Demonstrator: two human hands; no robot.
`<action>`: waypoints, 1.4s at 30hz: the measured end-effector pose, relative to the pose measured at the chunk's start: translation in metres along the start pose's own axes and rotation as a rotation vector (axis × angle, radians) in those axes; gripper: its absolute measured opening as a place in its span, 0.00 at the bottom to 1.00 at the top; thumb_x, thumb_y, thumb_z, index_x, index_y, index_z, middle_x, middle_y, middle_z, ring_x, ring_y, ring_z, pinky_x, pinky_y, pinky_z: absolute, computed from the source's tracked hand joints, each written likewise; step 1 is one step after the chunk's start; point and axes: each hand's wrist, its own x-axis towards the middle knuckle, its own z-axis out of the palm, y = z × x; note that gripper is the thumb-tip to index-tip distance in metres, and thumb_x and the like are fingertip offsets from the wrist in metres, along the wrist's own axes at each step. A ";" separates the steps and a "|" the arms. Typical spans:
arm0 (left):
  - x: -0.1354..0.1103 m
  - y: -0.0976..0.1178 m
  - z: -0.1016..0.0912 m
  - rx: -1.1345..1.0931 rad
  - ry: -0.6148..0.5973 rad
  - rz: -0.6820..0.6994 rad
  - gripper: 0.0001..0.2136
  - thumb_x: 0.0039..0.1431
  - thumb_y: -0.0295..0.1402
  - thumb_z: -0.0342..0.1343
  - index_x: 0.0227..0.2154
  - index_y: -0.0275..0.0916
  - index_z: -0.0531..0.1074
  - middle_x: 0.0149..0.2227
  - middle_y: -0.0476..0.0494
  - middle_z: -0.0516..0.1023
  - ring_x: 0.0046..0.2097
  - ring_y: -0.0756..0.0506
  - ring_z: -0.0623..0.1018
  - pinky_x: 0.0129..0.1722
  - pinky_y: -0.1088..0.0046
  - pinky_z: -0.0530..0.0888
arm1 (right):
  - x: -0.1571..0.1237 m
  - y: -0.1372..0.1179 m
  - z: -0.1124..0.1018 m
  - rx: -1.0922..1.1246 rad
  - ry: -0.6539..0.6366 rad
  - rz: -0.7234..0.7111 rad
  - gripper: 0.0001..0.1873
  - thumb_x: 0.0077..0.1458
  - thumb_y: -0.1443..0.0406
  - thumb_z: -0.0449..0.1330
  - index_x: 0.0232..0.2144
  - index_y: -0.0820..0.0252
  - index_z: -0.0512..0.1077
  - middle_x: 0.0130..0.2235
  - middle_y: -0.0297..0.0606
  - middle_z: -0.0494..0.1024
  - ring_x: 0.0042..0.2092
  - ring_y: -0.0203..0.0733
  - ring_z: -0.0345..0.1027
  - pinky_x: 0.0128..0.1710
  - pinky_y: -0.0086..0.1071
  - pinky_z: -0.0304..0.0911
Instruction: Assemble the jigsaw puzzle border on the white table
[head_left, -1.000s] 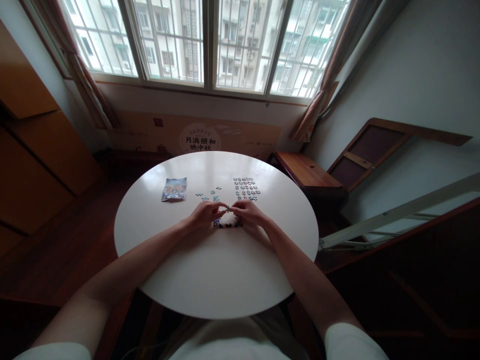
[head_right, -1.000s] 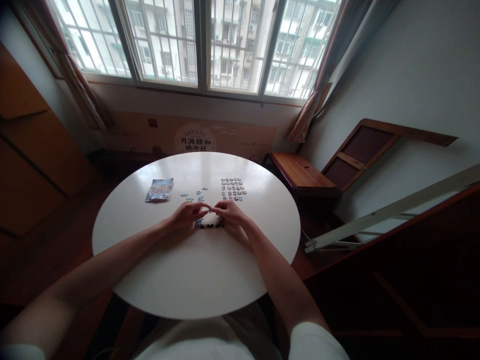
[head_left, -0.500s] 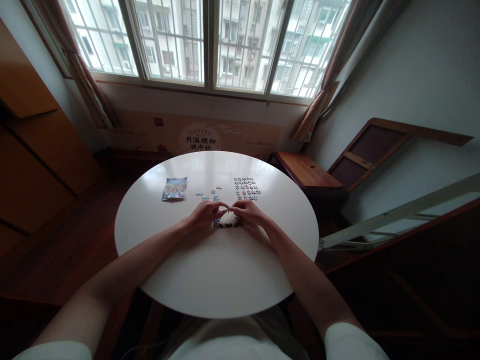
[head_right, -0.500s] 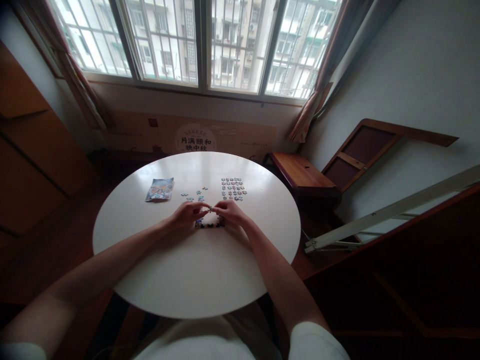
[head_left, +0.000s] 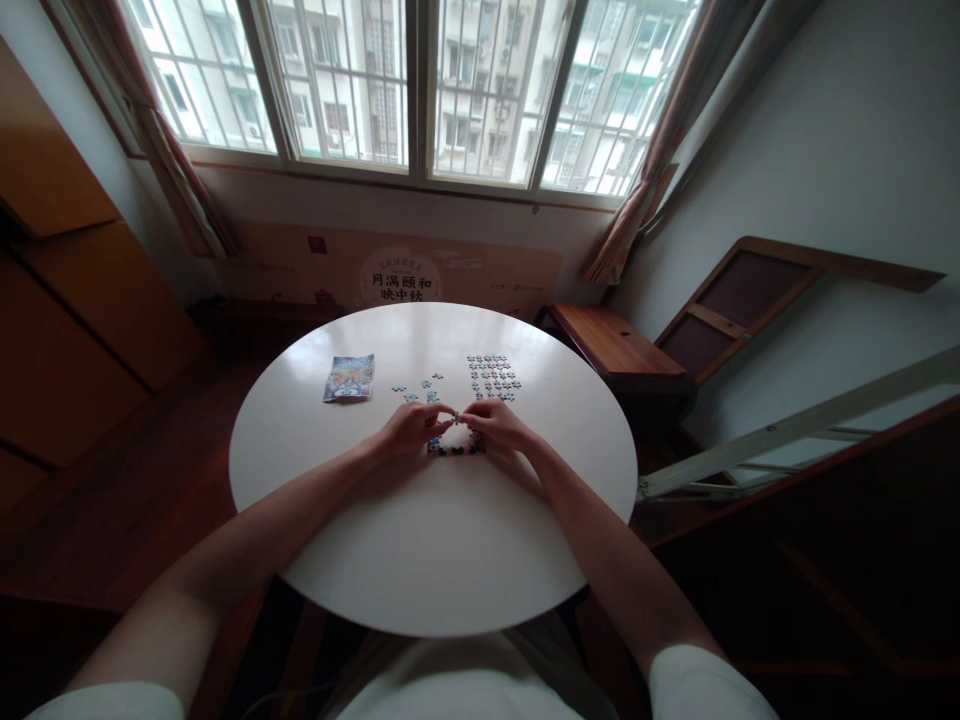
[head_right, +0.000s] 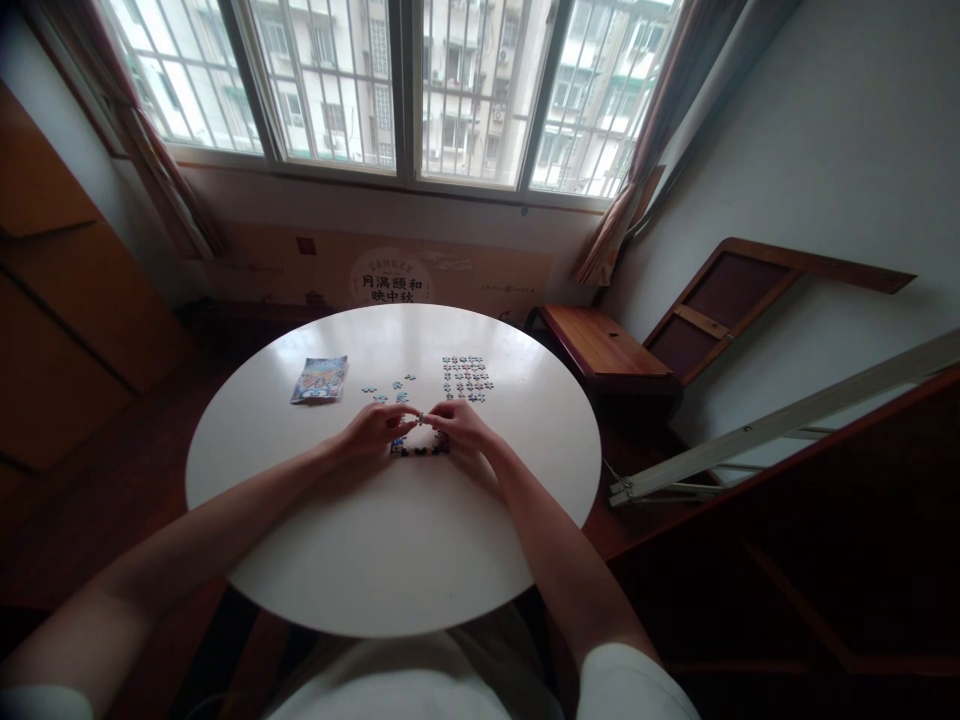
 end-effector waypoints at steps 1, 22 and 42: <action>0.000 0.000 0.000 0.000 0.003 0.003 0.12 0.59 0.37 0.54 0.40 0.39 0.78 0.16 0.57 0.63 0.20 0.55 0.60 0.24 0.81 0.57 | 0.000 0.000 0.000 -0.002 0.001 -0.001 0.21 0.50 0.52 0.61 0.29 0.66 0.77 0.26 0.38 0.75 0.28 0.35 0.64 0.28 0.28 0.58; 0.000 0.001 0.000 0.003 -0.007 -0.005 0.12 0.59 0.38 0.54 0.40 0.39 0.78 0.16 0.57 0.64 0.20 0.55 0.59 0.24 0.80 0.57 | -0.001 -0.003 0.000 -0.009 -0.001 0.001 0.20 0.49 0.52 0.61 0.29 0.66 0.77 0.25 0.37 0.75 0.28 0.36 0.64 0.28 0.28 0.58; 0.000 0.000 -0.001 0.005 -0.005 0.004 0.13 0.60 0.38 0.53 0.40 0.39 0.78 0.16 0.57 0.63 0.20 0.55 0.59 0.24 0.80 0.57 | -0.002 -0.005 -0.001 -0.012 -0.005 -0.010 0.21 0.50 0.51 0.60 0.29 0.65 0.77 0.26 0.38 0.76 0.28 0.36 0.65 0.28 0.28 0.59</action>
